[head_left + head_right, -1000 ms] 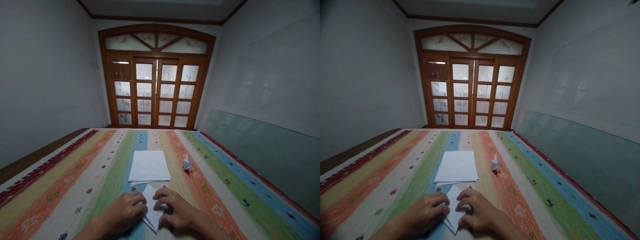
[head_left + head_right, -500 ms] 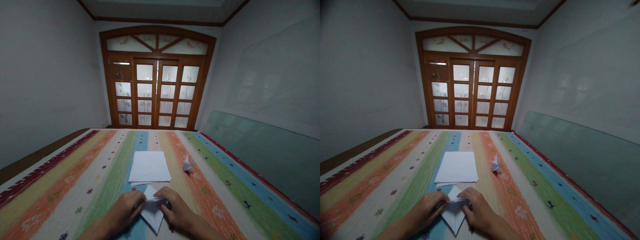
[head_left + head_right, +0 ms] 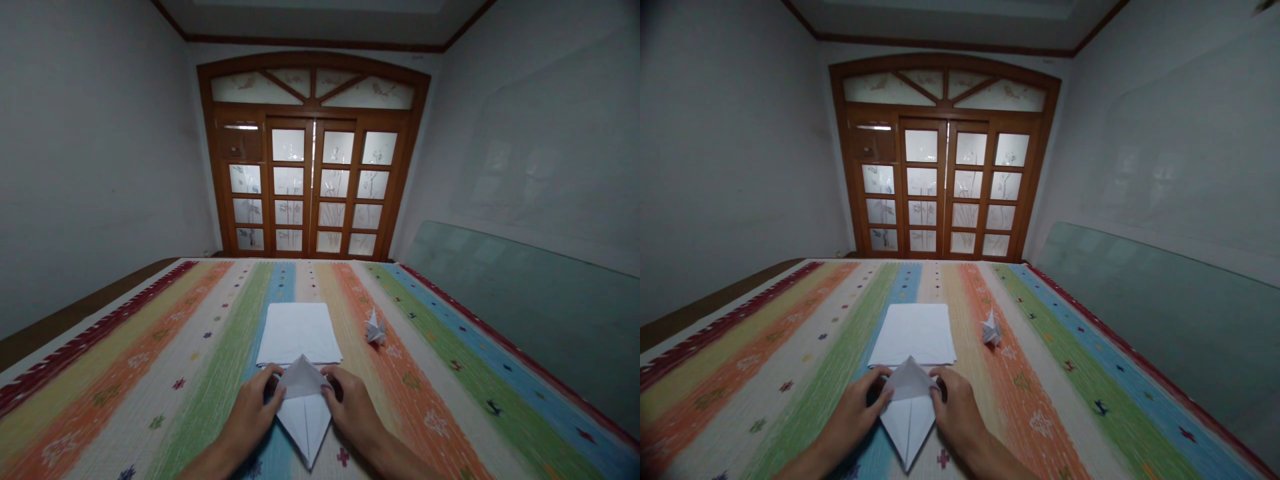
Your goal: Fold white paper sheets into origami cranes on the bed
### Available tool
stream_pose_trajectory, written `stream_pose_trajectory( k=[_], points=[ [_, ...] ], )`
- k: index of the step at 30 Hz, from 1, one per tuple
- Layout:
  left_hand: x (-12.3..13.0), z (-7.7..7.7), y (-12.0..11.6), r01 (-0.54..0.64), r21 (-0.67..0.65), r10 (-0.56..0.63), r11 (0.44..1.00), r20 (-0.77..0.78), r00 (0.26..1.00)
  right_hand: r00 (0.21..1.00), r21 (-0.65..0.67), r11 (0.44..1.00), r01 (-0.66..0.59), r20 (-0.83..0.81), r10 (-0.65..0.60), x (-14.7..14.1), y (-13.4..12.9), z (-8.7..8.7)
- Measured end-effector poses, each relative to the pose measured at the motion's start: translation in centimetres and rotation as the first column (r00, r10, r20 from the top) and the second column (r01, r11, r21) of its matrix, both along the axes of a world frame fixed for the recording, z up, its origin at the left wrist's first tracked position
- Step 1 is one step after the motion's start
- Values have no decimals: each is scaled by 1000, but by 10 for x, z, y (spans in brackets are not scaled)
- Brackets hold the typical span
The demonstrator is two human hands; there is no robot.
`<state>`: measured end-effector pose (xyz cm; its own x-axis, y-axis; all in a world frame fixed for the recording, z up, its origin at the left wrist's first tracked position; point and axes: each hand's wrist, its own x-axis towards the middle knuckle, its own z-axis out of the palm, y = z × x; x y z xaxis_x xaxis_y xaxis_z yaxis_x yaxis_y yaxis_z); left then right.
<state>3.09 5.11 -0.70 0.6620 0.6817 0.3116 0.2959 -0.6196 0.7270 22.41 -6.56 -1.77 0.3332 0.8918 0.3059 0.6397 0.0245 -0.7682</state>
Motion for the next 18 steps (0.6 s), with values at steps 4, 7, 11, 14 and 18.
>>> stream_pose_trajectory(
  k=[4, 7, 11, 14, 18],
  points=[
    [4, -1, -3, -77, -6, 77, 997, -10, 997, 999, -11, 999, 32, 18, -31, -4, 3, 0],
    [5, -2, -5, -123, 12, 124, 992, -26, 992, 998, -32, 998, 59, 4, -59, -6, 5, 3],
    [6, -2, -7, -161, 33, 162, 986, -36, 986, 997, -26, 996, 81, -16, -81, -5, 8, 5],
    [6, -3, -8, -187, 56, 190, 981, -60, 980, 993, -12, 995, 102, -53, -102, -5, 10, 5],
    [6, -2, -10, -210, 95, 221, 973, -130, 966, 991, 8, 992, 125, -46, -124, -7, 11, 3]
  ],
)
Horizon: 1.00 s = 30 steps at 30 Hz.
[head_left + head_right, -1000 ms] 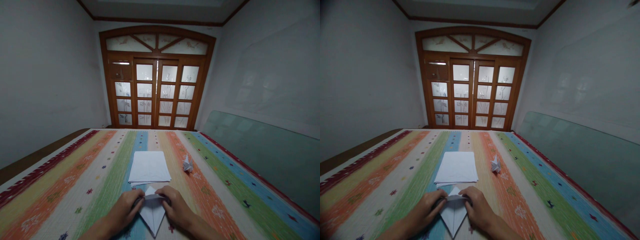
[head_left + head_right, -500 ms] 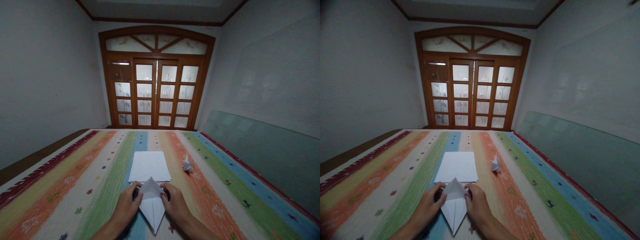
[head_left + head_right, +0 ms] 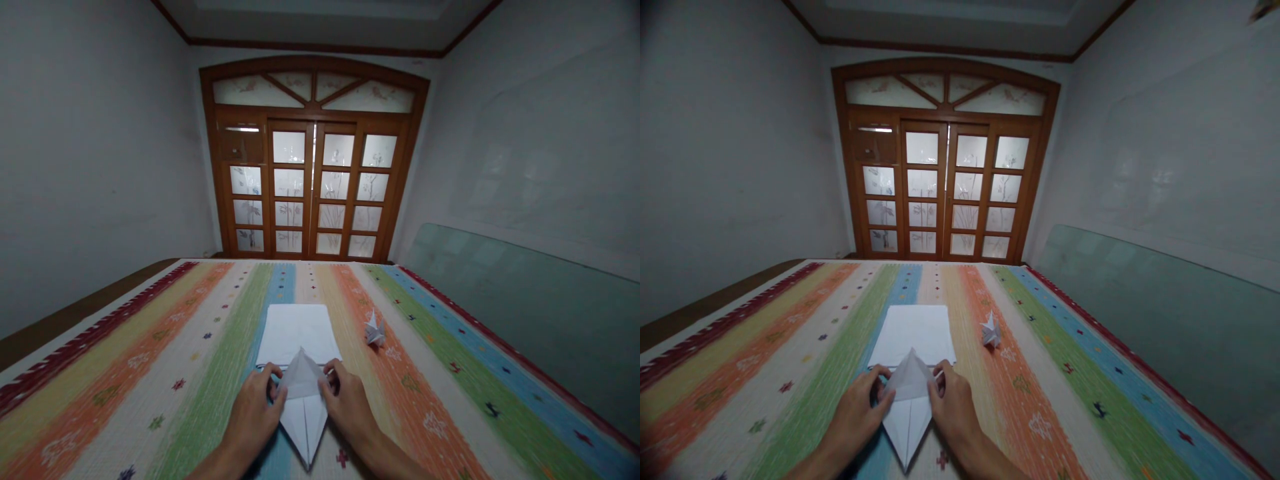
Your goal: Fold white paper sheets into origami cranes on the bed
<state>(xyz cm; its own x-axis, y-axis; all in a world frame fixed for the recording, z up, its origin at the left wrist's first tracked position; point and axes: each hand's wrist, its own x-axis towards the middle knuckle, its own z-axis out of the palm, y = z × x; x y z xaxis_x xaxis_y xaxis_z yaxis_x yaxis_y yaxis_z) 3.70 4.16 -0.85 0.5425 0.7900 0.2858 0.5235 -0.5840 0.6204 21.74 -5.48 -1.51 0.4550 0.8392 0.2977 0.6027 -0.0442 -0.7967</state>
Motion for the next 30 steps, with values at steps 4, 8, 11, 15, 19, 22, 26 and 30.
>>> stream_pose_trajectory(
  k=[4, 8, 11, 15, 19, 22, 26, 30],
  points=[
    [1, 3, -3, 1, 1, -1, 1000, -21, 1000, 998, 15, 1000, -7, 56, 7, -2, -1, -2],
    [2, 4, -4, 44, -48, -41, 998, 50, 998, 997, 28, 999, -29, 77, 27, -3, -2, -4],
    [2, 5, -6, 99, -70, -89, 993, 130, 988, 996, 32, 999, -26, 81, 24, -3, -2, -5],
    [2, 6, -9, 177, -146, -140, 973, 233, 962, 998, 45, 999, -28, 55, 26, -3, -1, -6],
    [2, 8, -8, 210, -228, -118, 951, 361, 925, 998, 61, 998, -23, 63, 19, -2, -1, -8],
    [0, 5, -3, 253, -291, -100, 923, 454, 886, 998, 67, 997, -25, 66, 20, -2, -1, -9],
    [1, 2, 4, 292, -346, -62, 892, 546, 835, 998, 67, 998, -14, 59, 10, -2, -2, -6],
    [6, 3, 5, 341, -424, -8, 839, 617, 787, 1000, 67, 997, -28, 5, 28, 0, -2, -2]
  ],
)
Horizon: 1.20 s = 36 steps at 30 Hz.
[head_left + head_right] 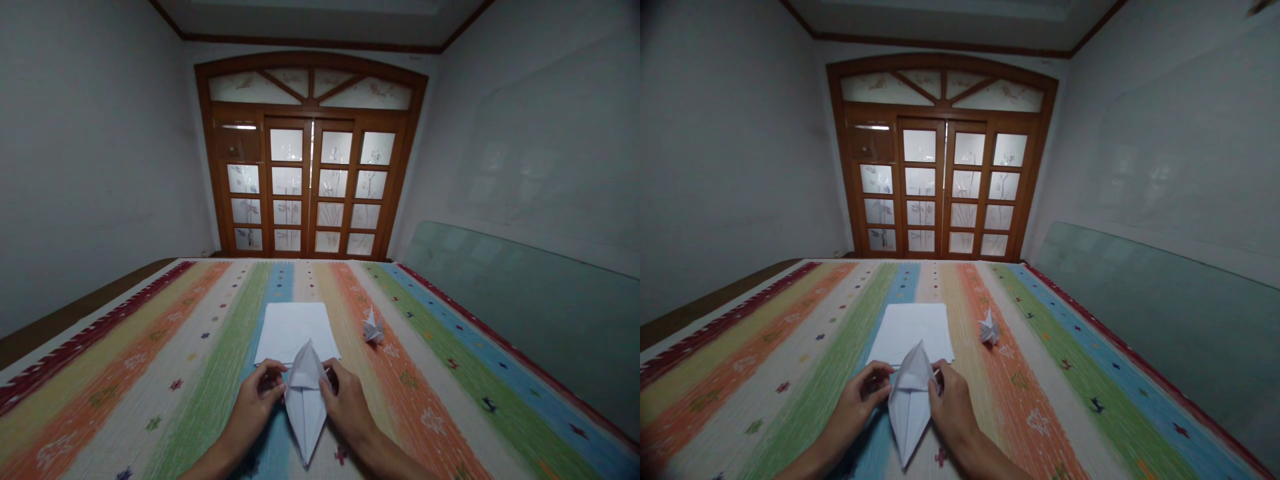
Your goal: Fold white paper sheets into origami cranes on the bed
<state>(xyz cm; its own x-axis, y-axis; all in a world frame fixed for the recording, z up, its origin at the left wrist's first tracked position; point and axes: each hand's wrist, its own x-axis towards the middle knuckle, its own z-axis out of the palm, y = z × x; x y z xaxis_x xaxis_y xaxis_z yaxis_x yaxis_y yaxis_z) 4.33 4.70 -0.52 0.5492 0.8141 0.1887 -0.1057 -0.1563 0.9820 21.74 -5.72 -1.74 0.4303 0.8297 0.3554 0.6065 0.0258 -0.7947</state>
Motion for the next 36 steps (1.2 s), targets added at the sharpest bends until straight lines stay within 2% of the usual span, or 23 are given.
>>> stream_pose_trajectory(
  k=[4, 7, 12, 18, 23, 27, 36],
  points=[
    [2, 1, 1, 61, -126, -56, 990, 43, 998, 998, -5, 1000, -15, -64, 14, 2, 1, 1],
    [1, -2, 3, 82, -152, -80, 985, 24, 997, 993, -26, 999, -38, -112, 35, 3, 2, 0],
    [-1, -6, 6, 89, -144, -86, 986, 28, 996, 991, -59, 998, -25, -133, 17, 1, 3, -1],
    [-1, -5, 6, 104, -90, -106, 991, -16, 994, 957, -32, 986, -166, -246, 153, -2, 3, 0],
    [-1, -7, 5, 184, -102, -188, 978, -34, 982, 931, -52, 988, -146, -344, 120, -5, 3, 3],
    [0, -6, 3, 263, -126, -267, 956, -16, 963, 936, -55, 990, -127, -336, 101, -8, 2, 7],
    [2, -10, 3, 314, -186, -314, 931, 31, 949, 979, -71, 996, -57, -200, 41, -10, 0, 8]
  ],
)
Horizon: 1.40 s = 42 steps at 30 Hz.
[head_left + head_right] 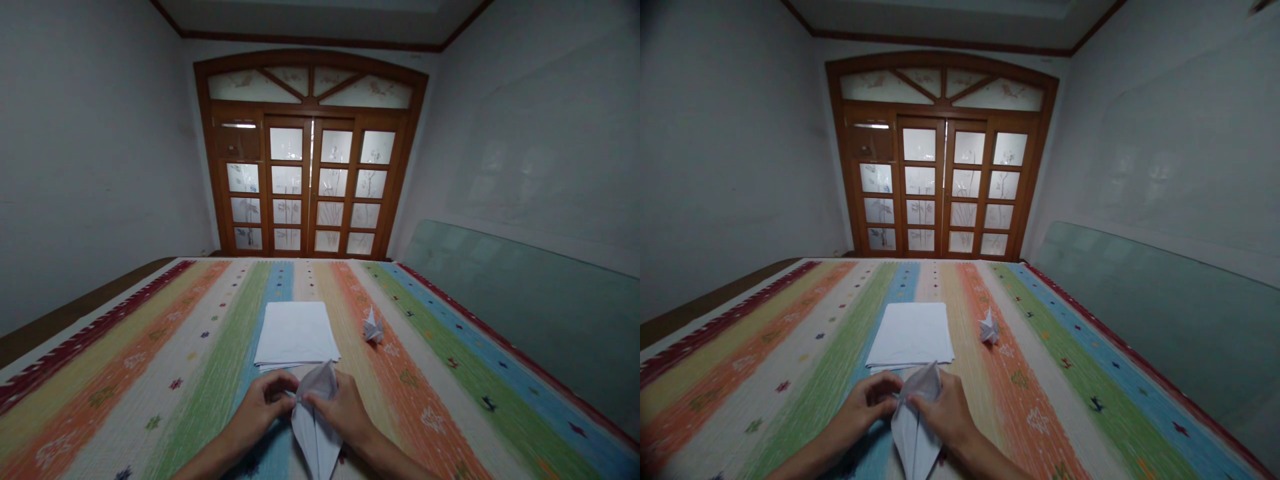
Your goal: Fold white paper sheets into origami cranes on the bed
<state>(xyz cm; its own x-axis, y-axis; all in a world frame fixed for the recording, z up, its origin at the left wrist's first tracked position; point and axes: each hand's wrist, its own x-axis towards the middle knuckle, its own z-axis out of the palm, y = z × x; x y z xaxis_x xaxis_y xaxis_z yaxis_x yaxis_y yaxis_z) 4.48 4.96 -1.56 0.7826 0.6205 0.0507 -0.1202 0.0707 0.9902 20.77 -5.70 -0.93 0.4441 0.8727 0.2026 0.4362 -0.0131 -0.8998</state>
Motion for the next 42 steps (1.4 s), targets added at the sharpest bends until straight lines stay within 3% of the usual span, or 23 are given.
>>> stream_pose_trajectory(
  k=[7, 12, 18, 22, 34, 42],
  points=[
    [0, 6, -3, 17, -4, -17, 1000, -1, 1000, 986, 7, 1000, 20, 165, -21, -1, -4, 0],
    [-2, 11, -9, -91, 140, 101, 986, -64, 993, 955, 11, 999, 53, 292, -54, -2, -6, -1],
    [-2, 14, -18, -181, 475, 286, 861, -159, 945, 929, 70, 995, 75, 357, -95, -3, -6, -17],
    [-1, 18, -20, -194, 564, 359, 803, -198, 912, 916, 90, 994, 67, 390, -97, -6, -7, -25],
    [-1, 16, -19, -194, 600, 413, 776, -252, 875, 958, 67, 998, 22, 285, -40, -7, -7, -13],
    [-3, 23, -21, -221, 523, 358, 823, -176, 917, 962, 65, 998, 28, 270, -45, -6, -7, -10]
  ],
)
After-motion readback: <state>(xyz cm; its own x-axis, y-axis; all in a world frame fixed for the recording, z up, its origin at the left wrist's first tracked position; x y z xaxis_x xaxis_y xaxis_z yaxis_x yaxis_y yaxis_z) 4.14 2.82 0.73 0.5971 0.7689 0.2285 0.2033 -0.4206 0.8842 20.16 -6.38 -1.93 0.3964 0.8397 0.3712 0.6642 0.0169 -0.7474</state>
